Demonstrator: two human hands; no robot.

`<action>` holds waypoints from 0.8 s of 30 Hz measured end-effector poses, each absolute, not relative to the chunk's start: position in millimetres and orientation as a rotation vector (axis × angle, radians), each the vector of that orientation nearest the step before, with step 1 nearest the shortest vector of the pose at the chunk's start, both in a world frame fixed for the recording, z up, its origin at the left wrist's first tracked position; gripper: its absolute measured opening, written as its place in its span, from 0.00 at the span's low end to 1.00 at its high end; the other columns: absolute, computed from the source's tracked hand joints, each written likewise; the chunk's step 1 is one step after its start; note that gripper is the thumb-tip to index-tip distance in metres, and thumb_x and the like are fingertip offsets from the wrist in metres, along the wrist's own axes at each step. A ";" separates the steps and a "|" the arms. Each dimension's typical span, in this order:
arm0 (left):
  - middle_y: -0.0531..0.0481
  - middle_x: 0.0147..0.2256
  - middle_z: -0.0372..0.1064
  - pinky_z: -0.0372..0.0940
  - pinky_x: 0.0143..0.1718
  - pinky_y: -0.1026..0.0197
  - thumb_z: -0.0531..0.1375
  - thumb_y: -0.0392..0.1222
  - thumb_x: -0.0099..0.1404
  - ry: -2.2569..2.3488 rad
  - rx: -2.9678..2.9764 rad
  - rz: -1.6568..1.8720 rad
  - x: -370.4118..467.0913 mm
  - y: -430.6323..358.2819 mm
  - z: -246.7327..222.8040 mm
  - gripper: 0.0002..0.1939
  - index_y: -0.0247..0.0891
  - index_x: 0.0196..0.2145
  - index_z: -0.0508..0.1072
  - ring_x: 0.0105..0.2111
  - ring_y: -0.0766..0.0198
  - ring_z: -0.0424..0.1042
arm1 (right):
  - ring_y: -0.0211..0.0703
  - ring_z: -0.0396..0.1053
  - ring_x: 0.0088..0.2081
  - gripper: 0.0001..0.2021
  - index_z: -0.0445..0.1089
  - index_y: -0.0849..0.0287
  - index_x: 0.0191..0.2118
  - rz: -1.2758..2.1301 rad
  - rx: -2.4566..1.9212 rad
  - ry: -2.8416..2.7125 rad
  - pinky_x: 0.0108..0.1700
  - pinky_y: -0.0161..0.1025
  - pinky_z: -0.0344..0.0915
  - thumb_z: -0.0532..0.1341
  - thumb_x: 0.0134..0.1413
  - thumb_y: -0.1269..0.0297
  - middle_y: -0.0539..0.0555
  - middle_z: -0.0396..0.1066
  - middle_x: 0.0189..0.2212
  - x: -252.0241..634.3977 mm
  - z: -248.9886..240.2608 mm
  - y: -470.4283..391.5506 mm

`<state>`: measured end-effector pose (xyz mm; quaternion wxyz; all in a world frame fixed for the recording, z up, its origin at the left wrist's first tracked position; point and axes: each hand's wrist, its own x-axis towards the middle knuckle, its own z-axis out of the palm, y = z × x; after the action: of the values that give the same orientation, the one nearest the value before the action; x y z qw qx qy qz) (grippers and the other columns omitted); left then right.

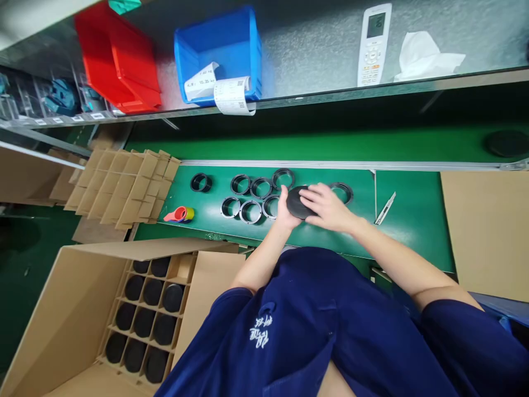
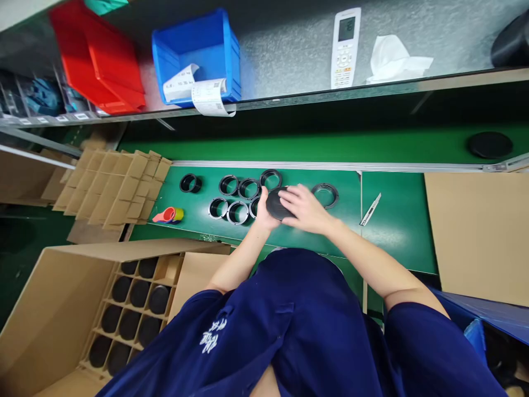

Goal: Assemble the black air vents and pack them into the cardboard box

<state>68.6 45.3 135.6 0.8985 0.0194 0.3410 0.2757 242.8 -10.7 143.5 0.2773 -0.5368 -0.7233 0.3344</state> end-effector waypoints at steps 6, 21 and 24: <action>0.34 0.56 0.73 0.64 0.62 0.39 0.48 0.73 0.69 0.827 0.053 0.456 74.2 29.5 108.6 0.42 0.35 0.64 0.66 0.59 0.41 0.71 | 0.73 0.44 0.71 0.57 0.42 0.57 0.77 0.910 -1.645 -2.262 0.68 0.68 0.50 0.66 0.51 0.34 0.70 0.41 0.73 221.3 96.4 -21.5; 0.31 0.65 0.62 0.63 0.62 0.39 0.49 0.64 0.73 1.131 0.005 0.343 15.6 0.9 72.0 0.32 0.37 0.60 0.67 0.64 0.46 0.65 | 0.75 0.36 0.72 0.49 0.48 0.61 0.75 0.527 -2.394 -1.933 0.69 0.74 0.31 0.59 0.59 0.34 0.71 0.36 0.74 305.7 23.5 1.6; 0.33 0.63 0.65 0.64 0.62 0.42 0.51 0.63 0.73 1.168 0.003 0.358 7.2 -8.4 69.4 0.29 0.36 0.56 0.70 0.63 0.47 0.67 | 0.69 0.29 0.75 0.41 0.43 0.64 0.76 0.370 -2.332 -1.855 0.70 0.72 0.30 0.49 0.69 0.41 0.69 0.30 0.75 299.8 34.8 15.5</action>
<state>7.2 -8.4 69.4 0.8192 0.0013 0.5482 0.1681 299.8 15.5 34.8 0.0691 -0.7748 -0.6163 0.1227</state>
